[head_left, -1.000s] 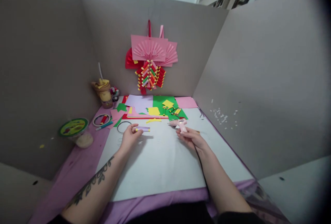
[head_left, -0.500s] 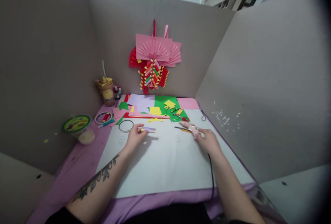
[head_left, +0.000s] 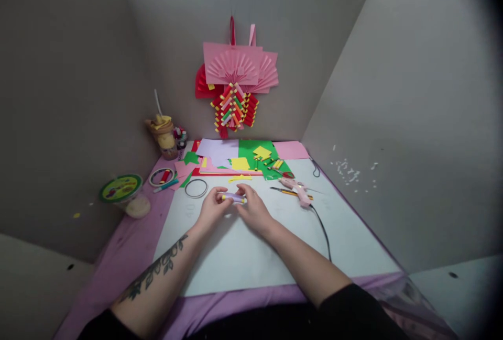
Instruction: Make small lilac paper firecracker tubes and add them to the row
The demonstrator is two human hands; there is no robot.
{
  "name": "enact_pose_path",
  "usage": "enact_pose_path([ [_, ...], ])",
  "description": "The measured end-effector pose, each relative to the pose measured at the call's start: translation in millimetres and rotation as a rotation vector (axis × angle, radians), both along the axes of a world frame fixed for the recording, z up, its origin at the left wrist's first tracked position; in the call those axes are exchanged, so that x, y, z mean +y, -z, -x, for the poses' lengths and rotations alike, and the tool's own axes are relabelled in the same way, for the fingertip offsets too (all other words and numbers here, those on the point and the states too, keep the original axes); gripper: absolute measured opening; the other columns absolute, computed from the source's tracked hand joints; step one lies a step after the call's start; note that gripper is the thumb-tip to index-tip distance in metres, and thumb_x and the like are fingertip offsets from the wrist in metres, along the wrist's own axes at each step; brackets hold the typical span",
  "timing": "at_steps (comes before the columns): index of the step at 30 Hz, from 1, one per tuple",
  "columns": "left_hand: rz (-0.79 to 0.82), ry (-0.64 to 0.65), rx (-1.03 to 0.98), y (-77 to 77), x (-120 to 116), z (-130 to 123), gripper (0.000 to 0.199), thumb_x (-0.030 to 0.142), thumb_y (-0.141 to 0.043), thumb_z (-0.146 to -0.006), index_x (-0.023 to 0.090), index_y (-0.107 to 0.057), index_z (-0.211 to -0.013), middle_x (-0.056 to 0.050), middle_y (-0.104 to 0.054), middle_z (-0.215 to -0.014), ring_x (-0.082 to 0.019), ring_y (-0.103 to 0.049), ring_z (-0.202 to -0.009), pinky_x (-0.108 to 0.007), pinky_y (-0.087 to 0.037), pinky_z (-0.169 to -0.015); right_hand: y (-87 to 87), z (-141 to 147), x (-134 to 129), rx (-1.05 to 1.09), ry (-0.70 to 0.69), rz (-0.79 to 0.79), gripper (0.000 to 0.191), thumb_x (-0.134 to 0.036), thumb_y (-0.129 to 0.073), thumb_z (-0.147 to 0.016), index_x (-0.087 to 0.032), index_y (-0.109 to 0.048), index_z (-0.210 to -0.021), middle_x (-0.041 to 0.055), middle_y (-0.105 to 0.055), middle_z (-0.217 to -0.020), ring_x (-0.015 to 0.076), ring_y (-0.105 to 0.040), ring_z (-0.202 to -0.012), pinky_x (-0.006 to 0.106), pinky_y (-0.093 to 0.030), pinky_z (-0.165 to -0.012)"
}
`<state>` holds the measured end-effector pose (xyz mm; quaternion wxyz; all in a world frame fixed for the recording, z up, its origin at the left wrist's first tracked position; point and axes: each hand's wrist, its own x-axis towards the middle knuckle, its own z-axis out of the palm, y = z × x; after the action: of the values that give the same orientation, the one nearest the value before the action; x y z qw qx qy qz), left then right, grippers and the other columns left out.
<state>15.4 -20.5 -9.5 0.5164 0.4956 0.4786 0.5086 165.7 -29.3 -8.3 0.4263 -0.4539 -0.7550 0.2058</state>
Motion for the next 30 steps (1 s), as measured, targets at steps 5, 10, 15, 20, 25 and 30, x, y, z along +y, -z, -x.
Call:
enact_pose_path([
  [5,0.02,0.016,-0.021,3.3,-0.5,-2.7,0.037,0.023,-0.067,-0.063,0.017,-0.05,-0.095,0.008,-0.051,-0.058,-0.006,-0.046,-0.048,-0.017,-0.032,-0.047,6.8,-1.7,-2.4,0.013,0.009,-0.043,0.051,-0.008,-0.052,-0.073,-0.019,-0.041,-0.122,0.0075,-0.057,-0.101,0.0198,-0.054,-0.095,0.038,-0.046,-0.088],
  [10,0.081,-0.001,-0.077,-3.8,-3.7,-4.4,0.04,0.025,-0.07,-0.059,0.018,-0.049,-0.094,0.008,-0.052,-0.056,-0.007,-0.047,-0.046,-0.018,-0.034,-0.046,9.7,1.1,-1.5,0.021,0.029,-0.068,0.045,-0.007,-0.049,-0.076,-0.018,-0.042,-0.119,0.0071,-0.057,-0.097,0.0192,-0.055,-0.093,0.037,-0.047,-0.087],
  [15,0.118,0.016,-0.119,-8.5,-5.1,-4.6,0.043,0.028,-0.072,-0.059,0.018,-0.048,-0.094,0.007,-0.053,-0.056,-0.008,-0.05,-0.048,-0.019,-0.036,-0.047,11.7,2.6,0.4,0.03,0.05,-0.113,0.042,-0.006,-0.048,-0.076,-0.018,-0.043,-0.117,0.0073,-0.058,-0.095,0.0194,-0.057,-0.092,0.037,-0.048,-0.084],
  [20,0.149,0.019,-0.161,-8.4,-3.9,-3.5,0.045,0.03,-0.075,-0.059,0.016,-0.049,-0.093,0.005,-0.058,-0.059,-0.009,-0.055,-0.052,-0.019,-0.038,-0.051,13.5,3.0,1.7,0.014,0.074,-0.186,0.04,-0.006,-0.048,-0.077,-0.018,-0.044,-0.115,0.0079,-0.059,-0.093,0.0205,-0.058,-0.089,0.039,-0.05,-0.082],
  [25,0.187,0.005,-0.223,-9.4,-3.2,-4.2,0.048,0.03,-0.078,-0.055,0.016,-0.051,-0.092,0.005,-0.058,-0.058,-0.01,-0.056,-0.052,-0.02,-0.038,-0.053,15.9,2.9,2.4,0.037,0.072,-0.18,0.039,-0.008,-0.048,-0.078,-0.019,-0.043,-0.115,0.0078,-0.059,-0.093,0.0203,-0.059,-0.09,0.037,-0.051,-0.081],
  [30,0.175,0.025,-0.234,-10.3,-4.4,-3.8,0.049,0.028,-0.078,-0.056,0.015,-0.051,-0.095,0.005,-0.059,-0.06,-0.009,-0.055,-0.052,-0.02,-0.038,-0.054,15.2,3.0,2.4,0.113,0.078,-0.106,0.036,-0.012,-0.05,-0.079,-0.019,-0.042,-0.113,0.0067,-0.06,-0.091,0.0188,-0.061,-0.085,0.036,-0.051,-0.079],
])
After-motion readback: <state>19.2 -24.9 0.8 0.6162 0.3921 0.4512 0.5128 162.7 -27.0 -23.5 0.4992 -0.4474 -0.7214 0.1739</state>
